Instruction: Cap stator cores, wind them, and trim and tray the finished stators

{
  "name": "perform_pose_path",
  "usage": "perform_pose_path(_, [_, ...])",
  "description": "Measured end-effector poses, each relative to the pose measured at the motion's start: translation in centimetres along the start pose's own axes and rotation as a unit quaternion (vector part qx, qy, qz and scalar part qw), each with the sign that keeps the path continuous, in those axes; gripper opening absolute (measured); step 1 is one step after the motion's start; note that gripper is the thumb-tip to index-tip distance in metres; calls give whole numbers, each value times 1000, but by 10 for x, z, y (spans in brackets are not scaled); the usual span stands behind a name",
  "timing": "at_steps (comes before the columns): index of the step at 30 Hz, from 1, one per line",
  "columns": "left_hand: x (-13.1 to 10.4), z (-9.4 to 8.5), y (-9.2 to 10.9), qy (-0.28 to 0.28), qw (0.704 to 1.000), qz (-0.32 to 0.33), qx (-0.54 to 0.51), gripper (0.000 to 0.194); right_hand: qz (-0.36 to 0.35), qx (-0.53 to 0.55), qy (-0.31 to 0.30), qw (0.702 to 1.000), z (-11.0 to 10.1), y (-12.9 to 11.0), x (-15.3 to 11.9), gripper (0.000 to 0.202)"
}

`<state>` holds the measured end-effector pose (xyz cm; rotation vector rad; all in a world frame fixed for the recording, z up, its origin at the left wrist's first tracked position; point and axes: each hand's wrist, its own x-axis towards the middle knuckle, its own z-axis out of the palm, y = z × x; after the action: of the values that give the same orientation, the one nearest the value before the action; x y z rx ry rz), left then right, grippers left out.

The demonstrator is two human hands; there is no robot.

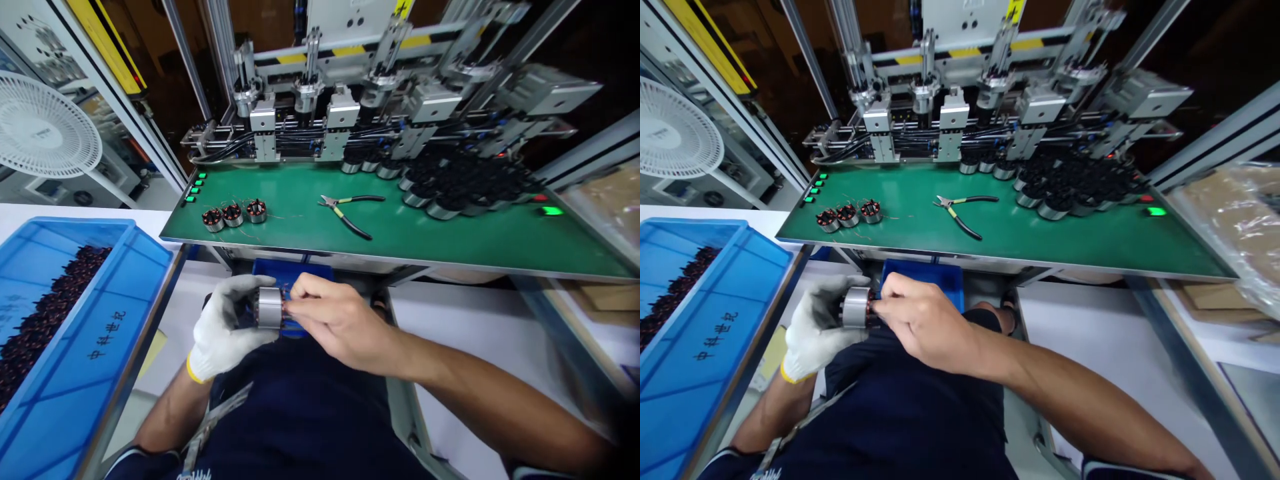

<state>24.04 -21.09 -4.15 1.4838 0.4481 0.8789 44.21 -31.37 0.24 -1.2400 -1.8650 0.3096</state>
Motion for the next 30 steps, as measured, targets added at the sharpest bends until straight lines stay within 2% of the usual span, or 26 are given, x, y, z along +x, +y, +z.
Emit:
perform_pose_path(4, [0,7,6,-20,998,46,-45,59,31,111,119,986,13,2,-2,19])
perform_pose_path(8, [2,9,11,-20,999,39,13,49,59,115,158,979,24,5,-7,21])
perform_pose_path(10, [2,9,12,-22,999,32,23,47,39,98,137,985,25,7,-10,25])
perform_pose_path(14, [1,10,12,-5,999,26,36,42,-16,62,53,996,17,8,-16,28])
perform_pose_path(17, [1,12,12,18,999,23,37,41,-9,36,-10,999,8,6,-21,28])
perform_pose_path(20, [1,13,11,12,999,13,50,37,15,29,-48,998,0,4,-23,29])
perform_pose_path(24, [-1,13,8,-6,996,20,84,34,-3,78,-50,996,-3,7,-20,31])
perform_pose_path(28, [-2,17,5,-13,995,33,95,37,35,140,-26,989,6,11,-22,31])
perform_pose_path(30, [-3,20,5,2,995,23,99,37,39,117,0,992,12,13,-25,32])
